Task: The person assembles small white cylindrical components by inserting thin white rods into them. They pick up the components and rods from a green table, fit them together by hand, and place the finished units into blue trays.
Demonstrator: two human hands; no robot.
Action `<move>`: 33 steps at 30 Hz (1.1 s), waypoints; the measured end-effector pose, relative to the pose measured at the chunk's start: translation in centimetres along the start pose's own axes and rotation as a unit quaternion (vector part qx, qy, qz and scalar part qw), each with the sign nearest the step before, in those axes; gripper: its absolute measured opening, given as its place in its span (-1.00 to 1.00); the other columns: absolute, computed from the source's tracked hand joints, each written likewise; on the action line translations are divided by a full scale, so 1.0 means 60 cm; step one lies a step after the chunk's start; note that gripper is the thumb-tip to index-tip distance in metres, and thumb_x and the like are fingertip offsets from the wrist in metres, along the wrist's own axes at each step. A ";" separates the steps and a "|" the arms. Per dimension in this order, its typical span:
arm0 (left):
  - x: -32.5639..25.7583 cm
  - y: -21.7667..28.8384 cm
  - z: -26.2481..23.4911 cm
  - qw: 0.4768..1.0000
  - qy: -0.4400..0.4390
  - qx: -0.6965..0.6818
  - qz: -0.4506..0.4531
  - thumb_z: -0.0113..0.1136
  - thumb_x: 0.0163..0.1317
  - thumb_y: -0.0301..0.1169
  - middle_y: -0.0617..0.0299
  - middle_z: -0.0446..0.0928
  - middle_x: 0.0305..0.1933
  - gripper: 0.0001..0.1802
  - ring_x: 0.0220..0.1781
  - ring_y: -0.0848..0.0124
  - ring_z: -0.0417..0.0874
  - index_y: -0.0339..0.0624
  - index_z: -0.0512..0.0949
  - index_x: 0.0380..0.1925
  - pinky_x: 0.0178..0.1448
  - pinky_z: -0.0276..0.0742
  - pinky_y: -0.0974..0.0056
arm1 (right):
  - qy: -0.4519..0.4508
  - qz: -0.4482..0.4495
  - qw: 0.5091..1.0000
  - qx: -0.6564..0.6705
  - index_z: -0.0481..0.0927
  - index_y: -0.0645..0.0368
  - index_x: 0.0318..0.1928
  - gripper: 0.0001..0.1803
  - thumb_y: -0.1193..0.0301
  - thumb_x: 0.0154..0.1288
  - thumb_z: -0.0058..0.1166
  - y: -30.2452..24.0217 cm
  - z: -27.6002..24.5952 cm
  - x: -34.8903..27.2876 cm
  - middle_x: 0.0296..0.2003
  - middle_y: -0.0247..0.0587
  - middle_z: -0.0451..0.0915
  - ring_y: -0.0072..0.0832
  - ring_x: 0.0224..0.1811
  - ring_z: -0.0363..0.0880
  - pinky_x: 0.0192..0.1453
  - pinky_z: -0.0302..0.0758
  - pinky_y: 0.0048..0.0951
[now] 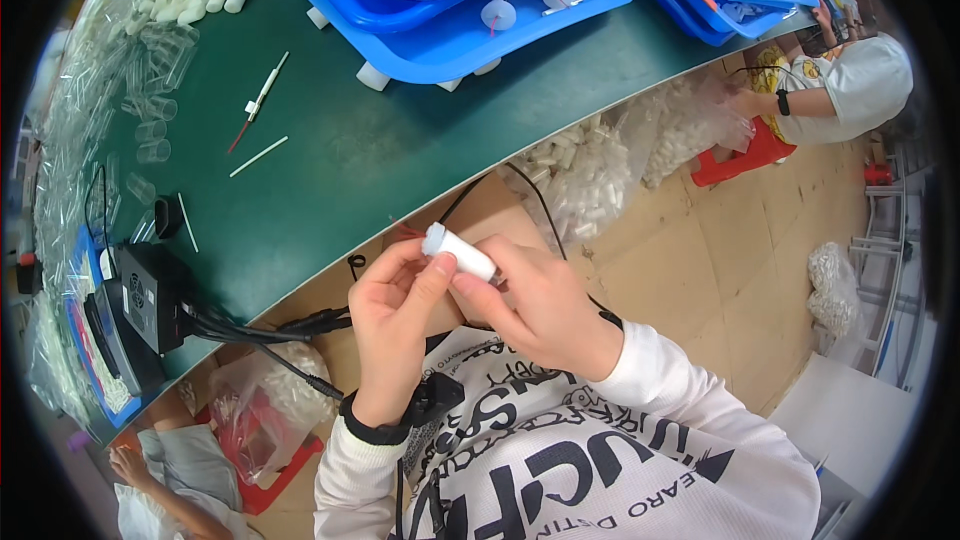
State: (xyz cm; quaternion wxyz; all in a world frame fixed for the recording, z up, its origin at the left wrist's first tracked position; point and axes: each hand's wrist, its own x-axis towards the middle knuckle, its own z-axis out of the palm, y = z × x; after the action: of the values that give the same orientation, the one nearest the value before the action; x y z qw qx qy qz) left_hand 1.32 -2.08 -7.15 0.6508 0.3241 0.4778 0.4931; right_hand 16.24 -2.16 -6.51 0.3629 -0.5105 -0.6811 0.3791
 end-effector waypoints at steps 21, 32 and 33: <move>0.013 -0.062 -0.004 0.940 -0.022 -0.324 -0.105 0.14 0.22 -0.34 0.15 0.52 -0.01 -0.65 0.00 0.36 0.53 -0.17 0.45 0.00 0.12 0.44 0.23 | -0.118 0.026 0.993 -0.004 0.37 0.43 -0.11 -0.68 0.39 0.26 -0.04 -0.001 0.001 0.039 -0.56 0.01 0.48 -0.07 -0.57 0.48 -0.46 0.40 -0.28; 0.018 -0.098 0.027 0.884 -0.089 -0.453 -0.075 0.14 0.20 -0.23 0.22 0.47 0.06 -0.62 0.18 0.29 0.40 -0.15 0.44 -0.03 0.27 0.30 0.15 | -0.195 -0.035 0.954 -0.223 0.42 0.42 -0.31 -0.66 0.31 0.18 0.11 -0.039 -0.046 0.080 -0.69 -0.09 0.42 -0.21 -0.69 0.47 -0.59 0.41 -0.34; 0.018 -0.099 0.029 0.880 -0.099 -0.460 -0.068 0.13 0.21 -0.22 0.23 0.46 0.07 -0.63 0.20 0.29 0.38 -0.15 0.44 -0.04 0.29 0.28 0.14 | -0.195 -0.039 0.950 -0.241 0.41 0.40 -0.34 -0.66 0.30 0.17 0.11 -0.041 -0.046 0.079 -0.70 -0.10 0.42 -0.22 -0.69 0.47 -0.60 0.40 -0.34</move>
State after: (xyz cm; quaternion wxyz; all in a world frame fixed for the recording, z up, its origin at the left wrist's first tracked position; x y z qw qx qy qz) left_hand 4.96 -2.74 -12.20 0.8024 0.0024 0.1509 0.5774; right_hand 16.64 2.38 -2.58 0.1037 -0.4717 -0.8294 0.2809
